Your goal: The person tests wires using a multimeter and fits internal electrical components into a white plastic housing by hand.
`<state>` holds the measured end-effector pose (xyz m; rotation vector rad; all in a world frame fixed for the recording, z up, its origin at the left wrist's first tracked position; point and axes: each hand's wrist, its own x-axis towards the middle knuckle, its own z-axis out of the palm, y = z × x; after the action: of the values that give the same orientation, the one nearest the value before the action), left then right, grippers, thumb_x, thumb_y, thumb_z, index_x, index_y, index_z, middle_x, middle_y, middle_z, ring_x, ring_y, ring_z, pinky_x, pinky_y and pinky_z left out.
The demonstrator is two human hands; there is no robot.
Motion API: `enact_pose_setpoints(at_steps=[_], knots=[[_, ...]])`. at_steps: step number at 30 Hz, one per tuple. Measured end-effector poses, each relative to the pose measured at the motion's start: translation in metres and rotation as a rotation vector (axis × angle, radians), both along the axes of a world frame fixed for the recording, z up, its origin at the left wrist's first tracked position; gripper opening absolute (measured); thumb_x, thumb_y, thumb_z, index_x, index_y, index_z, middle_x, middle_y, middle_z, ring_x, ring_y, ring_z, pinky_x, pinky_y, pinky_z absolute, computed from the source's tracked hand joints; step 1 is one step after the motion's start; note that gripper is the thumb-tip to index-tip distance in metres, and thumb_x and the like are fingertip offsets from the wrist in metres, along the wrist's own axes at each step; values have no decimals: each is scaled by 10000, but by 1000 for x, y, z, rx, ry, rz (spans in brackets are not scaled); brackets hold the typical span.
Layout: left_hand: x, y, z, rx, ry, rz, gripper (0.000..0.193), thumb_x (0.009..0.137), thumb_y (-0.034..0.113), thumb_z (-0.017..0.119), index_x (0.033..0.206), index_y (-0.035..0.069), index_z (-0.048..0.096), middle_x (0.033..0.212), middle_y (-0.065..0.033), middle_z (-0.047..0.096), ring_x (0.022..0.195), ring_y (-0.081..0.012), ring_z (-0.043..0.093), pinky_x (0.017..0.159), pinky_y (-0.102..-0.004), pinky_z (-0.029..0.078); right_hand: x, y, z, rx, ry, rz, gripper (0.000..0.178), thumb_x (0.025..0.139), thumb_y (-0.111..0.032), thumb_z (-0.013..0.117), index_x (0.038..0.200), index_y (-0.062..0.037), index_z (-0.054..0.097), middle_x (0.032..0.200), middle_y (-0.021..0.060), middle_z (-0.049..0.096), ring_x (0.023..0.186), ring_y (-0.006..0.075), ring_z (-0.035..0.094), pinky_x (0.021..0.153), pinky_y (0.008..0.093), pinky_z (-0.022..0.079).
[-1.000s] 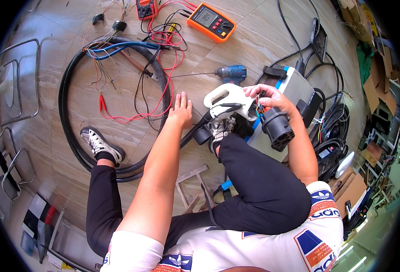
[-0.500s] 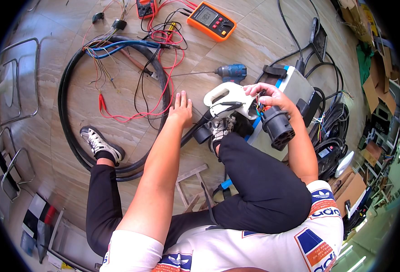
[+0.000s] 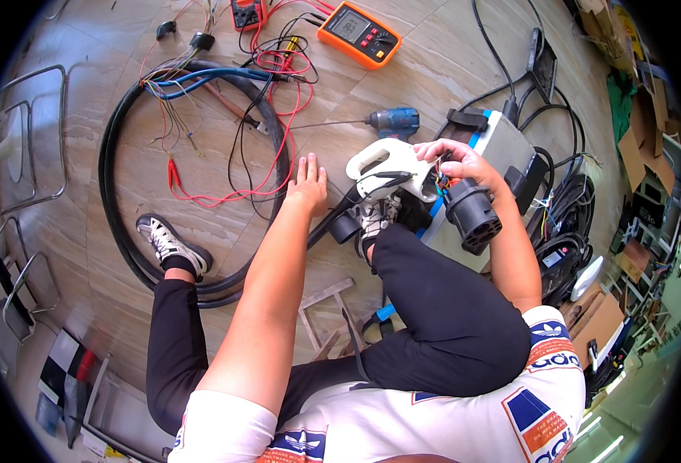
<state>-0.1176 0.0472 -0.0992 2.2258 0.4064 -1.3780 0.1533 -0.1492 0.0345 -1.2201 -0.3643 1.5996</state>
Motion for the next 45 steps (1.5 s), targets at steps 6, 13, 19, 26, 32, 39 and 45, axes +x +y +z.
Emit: enact_pose_setpoints(at_steps=[6, 13, 19, 26, 32, 39, 45], knots=[[1, 1, 2, -12, 4, 1, 883, 850, 173, 611, 1601, 52, 163, 1663, -244, -96, 1548, -410, -19, 1194, -526, 297, -1, 1, 2, -6, -4, 1, 283, 800, -156, 727, 1033, -14, 655, 1214, 125, 633, 1348, 272, 468, 1165, 404, 303], [0, 1, 0, -9, -1, -5, 878, 857, 176, 611, 1601, 51, 162, 1664, -244, -94, 1549, -409, -15, 1192, -526, 301, 0, 0, 0, -9, -5, 3, 286, 799, -155, 730, 1038, -16, 654, 1216, 119, 635, 1348, 266, 469, 1165, 403, 306], [-1, -1, -2, 9, -14, -17, 871, 863, 173, 607, 1602, 52, 160, 1665, -242, -91, 1550, -407, -9, 1190, -523, 302, 0, -3, -5, 5, 44, -19, 306, 823, -139, 747, 1086, -13, 655, 1245, 116, 634, 1376, 265, 453, 1175, 405, 300], [-5, -1, 2, 71, -208, 67, 599, 913, 143, 517, 1487, 17, 403, 1649, -238, 167, 1524, -375, 216, 1179, -541, 299, -3, -10, -9, 29, 90, -81, 357, 845, -150, 749, 1156, -16, 635, 1268, 110, 633, 1409, 267, 425, 1181, 415, 300], [14, -14, 34, 31, -1075, 794, 384, 888, 175, 689, 1218, 0, 602, 1141, -215, 646, 1060, -396, 623, 927, -452, 498, -12, -15, -10, 0, 73, -176, 341, 860, -163, 726, 1145, -4, 628, 1226, 116, 656, 1428, 269, 418, 1176, 431, 328], [51, -48, 125, -191, -1153, 767, 459, 819, 207, 777, 1194, 3, 606, 1144, -176, 626, 1102, -379, 590, 958, -439, 482, -25, -5, 8, -57, 119, -291, 323, 874, -197, 734, 1119, -13, 632, 1196, 119, 658, 1403, 263, 445, 1137, 411, 399], [54, -59, 114, -196, -1153, 678, 492, 721, 98, 808, 1170, 30, 618, 1147, -153, 615, 1094, -361, 595, 914, -434, 514, -22, -10, -2, -42, 59, -284, 291, 866, -184, 718, 1092, -16, 644, 1142, 110, 680, 1375, 262, 476, 1131, 407, 404]])
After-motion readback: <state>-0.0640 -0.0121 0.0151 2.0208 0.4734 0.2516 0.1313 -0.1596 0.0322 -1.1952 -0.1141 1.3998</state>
